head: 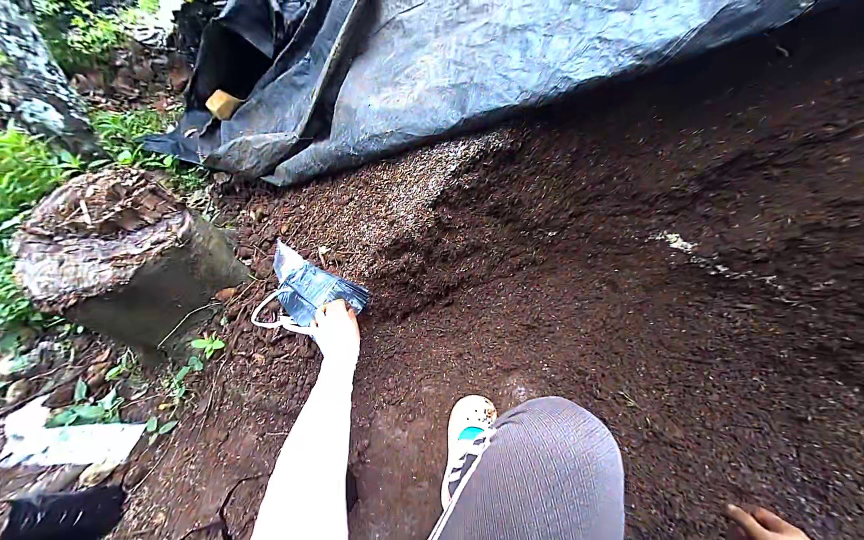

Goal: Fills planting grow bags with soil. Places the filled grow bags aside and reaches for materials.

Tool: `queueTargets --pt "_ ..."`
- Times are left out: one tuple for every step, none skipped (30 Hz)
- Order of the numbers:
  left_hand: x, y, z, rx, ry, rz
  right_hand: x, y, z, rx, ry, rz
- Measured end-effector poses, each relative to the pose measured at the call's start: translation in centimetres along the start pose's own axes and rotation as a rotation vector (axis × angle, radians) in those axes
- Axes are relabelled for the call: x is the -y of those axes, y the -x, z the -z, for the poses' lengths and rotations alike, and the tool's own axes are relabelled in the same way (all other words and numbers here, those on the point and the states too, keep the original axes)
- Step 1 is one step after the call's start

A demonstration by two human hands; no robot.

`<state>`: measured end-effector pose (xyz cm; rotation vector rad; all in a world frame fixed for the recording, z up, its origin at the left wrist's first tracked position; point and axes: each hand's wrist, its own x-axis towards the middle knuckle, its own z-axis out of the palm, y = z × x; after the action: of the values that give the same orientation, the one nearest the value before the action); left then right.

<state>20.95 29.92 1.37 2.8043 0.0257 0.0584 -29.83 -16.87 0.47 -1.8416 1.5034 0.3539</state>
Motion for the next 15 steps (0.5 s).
queueTargets --pt "-0.3 1.2 0.8 0.009 0.059 0.010 0.6 -0.3 0.0 -0.005 0.009 0.032" --pt "-0.6 2.4 1.3 0.025 0.089 -0.003 1.5 -0.3 -0.1 -0.013 0.006 0.074" --pt "-0.7 3.7 1.4 0.040 0.093 -0.037 2.5 -0.2 -0.4 -0.013 0.003 0.110" --pt "-0.5 4.4 1.0 0.066 0.059 -0.079 3.7 -0.1 -0.7 -0.001 0.003 0.143" --pt "-0.2 4.4 0.2 0.130 -0.014 -0.117 4.9 0.1 -1.0 0.024 0.006 0.171" --pt "-0.1 3.8 -0.6 0.218 -0.095 -0.148 6.1 0.5 -1.1 0.056 0.016 0.200" --pt "0.0 2.9 -1.1 0.300 -0.163 -0.157 7.2 0.9 -1.1 0.082 0.032 0.231" --pt "-0.1 2.1 -1.2 0.353 -0.213 -0.146 8.0 1.3 -1.0 0.103 0.053 0.262" --pt "-0.3 1.6 -1.0 0.385 -0.268 -0.125 8.4 1.6 -0.9 0.107 0.069 0.295" --pt "-0.8 1.5 -0.5 0.397 -0.317 -0.105 8.4 1.8 -0.7 0.099 0.079 0.323" --pt "-1.3 1.6 0.3 0.376 -0.357 -0.091 8.3 2.1 -0.5 0.083 0.078 0.338" --pt "-1.4 1.8 1.1 0.327 -0.365 -0.082 8.1 2.4 -0.4 0.066 0.054 0.346" --pt "-1.2 1.7 1.7 0.276 -0.361 -0.074 8.0 2.8 -0.5 0.051 0.026 0.345" --pt "-0.7 1.3 2.0 0.220 -0.311 -0.051 7.9 3.4 -0.4 0.035 0.006 0.341" --pt "-0.2 0.8 2.2 0.169 -0.234 -0.020 7.6 3.9 -0.3 0.017 -0.001 0.341"
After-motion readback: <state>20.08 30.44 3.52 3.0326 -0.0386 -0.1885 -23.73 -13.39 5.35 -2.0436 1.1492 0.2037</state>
